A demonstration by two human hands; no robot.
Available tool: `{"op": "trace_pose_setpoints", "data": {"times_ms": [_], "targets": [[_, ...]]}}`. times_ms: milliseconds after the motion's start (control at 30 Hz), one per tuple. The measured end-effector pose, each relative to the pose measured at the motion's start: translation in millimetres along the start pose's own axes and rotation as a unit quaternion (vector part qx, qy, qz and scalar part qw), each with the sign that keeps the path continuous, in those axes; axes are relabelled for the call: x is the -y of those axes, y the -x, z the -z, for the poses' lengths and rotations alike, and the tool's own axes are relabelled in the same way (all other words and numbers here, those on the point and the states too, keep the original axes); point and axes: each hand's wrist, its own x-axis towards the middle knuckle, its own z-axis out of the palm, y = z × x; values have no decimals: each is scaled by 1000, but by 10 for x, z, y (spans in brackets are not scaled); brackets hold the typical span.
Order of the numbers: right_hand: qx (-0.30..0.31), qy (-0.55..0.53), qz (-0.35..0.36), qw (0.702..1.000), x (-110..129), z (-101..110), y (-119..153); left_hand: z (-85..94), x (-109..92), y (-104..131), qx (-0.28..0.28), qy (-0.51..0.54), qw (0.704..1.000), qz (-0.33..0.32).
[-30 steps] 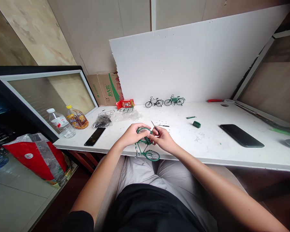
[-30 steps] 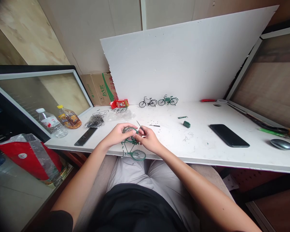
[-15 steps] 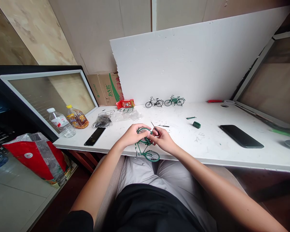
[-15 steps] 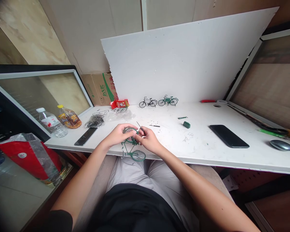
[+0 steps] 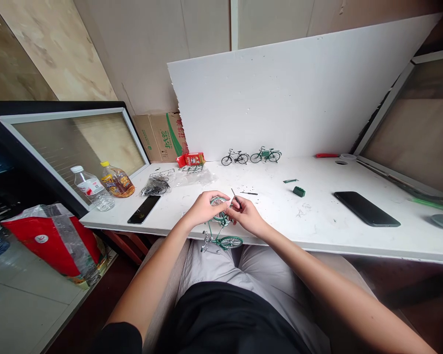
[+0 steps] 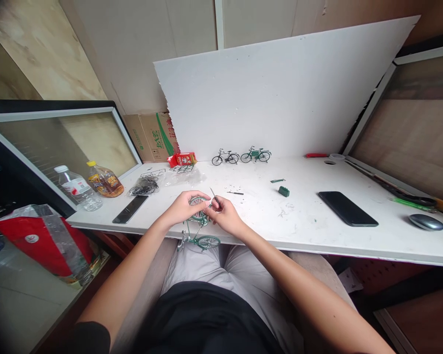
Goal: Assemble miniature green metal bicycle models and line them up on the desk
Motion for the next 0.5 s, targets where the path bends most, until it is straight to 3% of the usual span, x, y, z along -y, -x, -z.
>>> {"op": "trace_pose_setpoints", "data": {"times_ms": [300, 500], "targets": [[-23, 15, 23, 999, 21, 1, 1, -10, 39, 6, -6, 16, 1000, -4], [-74, 11, 44, 996, 60, 37, -35, 51, -5, 10, -28, 41, 999, -16]]}}
